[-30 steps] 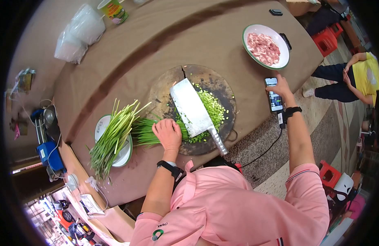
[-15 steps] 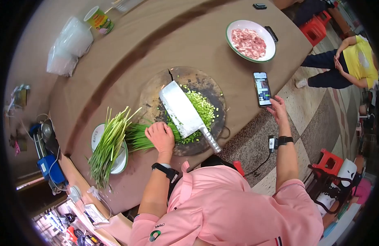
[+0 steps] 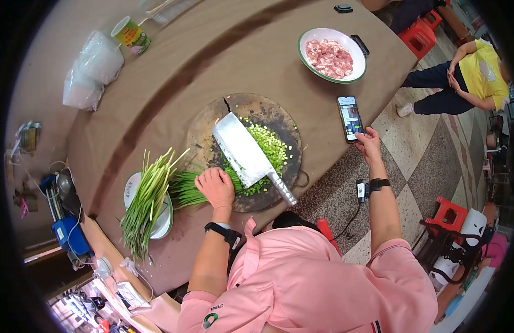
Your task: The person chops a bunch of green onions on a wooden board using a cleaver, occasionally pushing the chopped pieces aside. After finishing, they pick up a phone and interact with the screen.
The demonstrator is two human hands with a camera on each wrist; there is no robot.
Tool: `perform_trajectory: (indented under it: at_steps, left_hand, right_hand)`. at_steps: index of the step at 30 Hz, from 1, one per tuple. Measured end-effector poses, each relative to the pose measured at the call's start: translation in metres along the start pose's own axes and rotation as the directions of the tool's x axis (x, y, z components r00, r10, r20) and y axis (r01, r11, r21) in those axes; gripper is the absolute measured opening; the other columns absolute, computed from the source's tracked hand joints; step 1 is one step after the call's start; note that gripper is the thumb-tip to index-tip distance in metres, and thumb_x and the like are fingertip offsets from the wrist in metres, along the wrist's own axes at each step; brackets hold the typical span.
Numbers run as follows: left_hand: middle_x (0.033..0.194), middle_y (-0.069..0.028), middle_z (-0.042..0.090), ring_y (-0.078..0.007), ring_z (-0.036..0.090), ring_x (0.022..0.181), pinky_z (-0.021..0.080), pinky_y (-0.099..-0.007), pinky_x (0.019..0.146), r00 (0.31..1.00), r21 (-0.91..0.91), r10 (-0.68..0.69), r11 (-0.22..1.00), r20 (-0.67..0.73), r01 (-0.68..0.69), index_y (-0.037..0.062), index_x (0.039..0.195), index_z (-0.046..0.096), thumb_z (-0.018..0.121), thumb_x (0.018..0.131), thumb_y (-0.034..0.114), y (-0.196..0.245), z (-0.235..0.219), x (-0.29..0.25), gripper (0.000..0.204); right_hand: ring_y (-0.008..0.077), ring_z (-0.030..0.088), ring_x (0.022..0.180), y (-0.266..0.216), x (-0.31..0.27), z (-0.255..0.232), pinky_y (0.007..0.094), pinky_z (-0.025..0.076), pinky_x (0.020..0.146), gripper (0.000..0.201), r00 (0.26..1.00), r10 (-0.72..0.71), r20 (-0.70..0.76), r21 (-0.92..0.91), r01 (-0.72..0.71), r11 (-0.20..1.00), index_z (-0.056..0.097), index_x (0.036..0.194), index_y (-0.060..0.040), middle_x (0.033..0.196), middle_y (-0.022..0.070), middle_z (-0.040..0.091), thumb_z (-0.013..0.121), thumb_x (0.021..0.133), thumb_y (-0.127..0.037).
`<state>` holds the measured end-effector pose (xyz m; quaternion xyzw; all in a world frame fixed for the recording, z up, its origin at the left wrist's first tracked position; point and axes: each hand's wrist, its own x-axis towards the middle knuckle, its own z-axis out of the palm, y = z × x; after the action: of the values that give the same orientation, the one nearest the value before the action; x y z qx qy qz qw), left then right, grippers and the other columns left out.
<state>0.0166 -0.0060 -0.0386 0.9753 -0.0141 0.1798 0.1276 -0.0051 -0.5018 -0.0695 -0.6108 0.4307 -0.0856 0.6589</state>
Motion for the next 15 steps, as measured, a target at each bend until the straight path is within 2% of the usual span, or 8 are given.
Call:
perform_trajectory:
  at_steps: [6,8,9,11,15]
  left_hand:
    - [0.090,-0.0076,0.058,-0.0279,0.053,0.096,0.034,-0.0495,0.101,1.000,-0.008,0.007,1.000,-0.002,-0.007,0.0110,0.087,0.057,0.056,0.086,0.017,0.000,-0.001,0.000,0.006]
    - [0.090,-0.0076,0.058,-0.0279,0.053,0.096,0.034,-0.0495,0.101,1.000,-0.008,0.014,1.000,-0.011,-0.014,0.0110,0.087,0.057,0.056,0.086,0.017,0.000,-0.001,0.000,0.006]
    - [0.090,-0.0076,0.058,-0.0279,0.053,0.096,0.034,-0.0496,0.101,1.000,-0.002,0.012,1.000,-0.007,-0.012,0.0109,0.087,0.057,0.056,0.086,0.017,0.000,0.000,0.000,0.006]
    - [0.090,-0.0077,0.058,-0.0280,0.053,0.096,0.034,-0.0496,0.101,1.000,0.003,0.009,1.000,-0.004,-0.009,0.0109,0.087,0.057,0.056,0.086,0.017,0.000,-0.001,0.000,0.006]
    - [0.091,-0.0076,0.058,-0.0280,0.053,0.096,0.034,-0.0496,0.101,1.000,0.001,0.006,1.000,-0.002,-0.006,0.0109,0.087,0.057,0.056,0.086,0.017,0.000,-0.001,0.000,0.006]
  right_hand:
    - [0.0208,0.062,0.090,0.006,0.005,-0.003,0.0335,0.056,0.071,0.066,1.000,-0.012,-0.006,0.029,0.013,0.999,0.044,0.132,-0.0077,0.114,0.0100,0.054,0.081,0.077,-0.008]
    - [0.0211,0.062,0.089,0.007,0.007,-0.007,0.0360,0.056,0.072,0.054,0.999,0.042,0.017,0.144,-0.044,0.989,0.044,0.131,-0.0078,0.110,0.0098,0.057,0.071,0.084,-0.006]
    - [0.0211,0.062,0.089,0.007,0.008,-0.008,0.0360,0.056,0.072,0.054,0.999,0.042,0.018,0.143,-0.044,0.989,0.044,0.131,-0.0078,0.110,0.0098,0.057,0.071,0.084,-0.006]
    - [0.0212,0.062,0.087,0.008,0.009,-0.011,0.0379,0.056,0.071,0.042,0.998,0.056,0.009,0.229,-0.057,0.972,0.046,0.128,-0.0084,0.105,0.0095,0.060,0.062,0.089,-0.005]
    - [0.0213,0.062,0.084,0.010,0.013,-0.013,0.0385,0.055,0.071,0.037,0.997,0.071,0.008,0.226,-0.071,0.972,0.047,0.125,-0.0091,0.104,0.0090,0.062,0.059,0.090,-0.005]
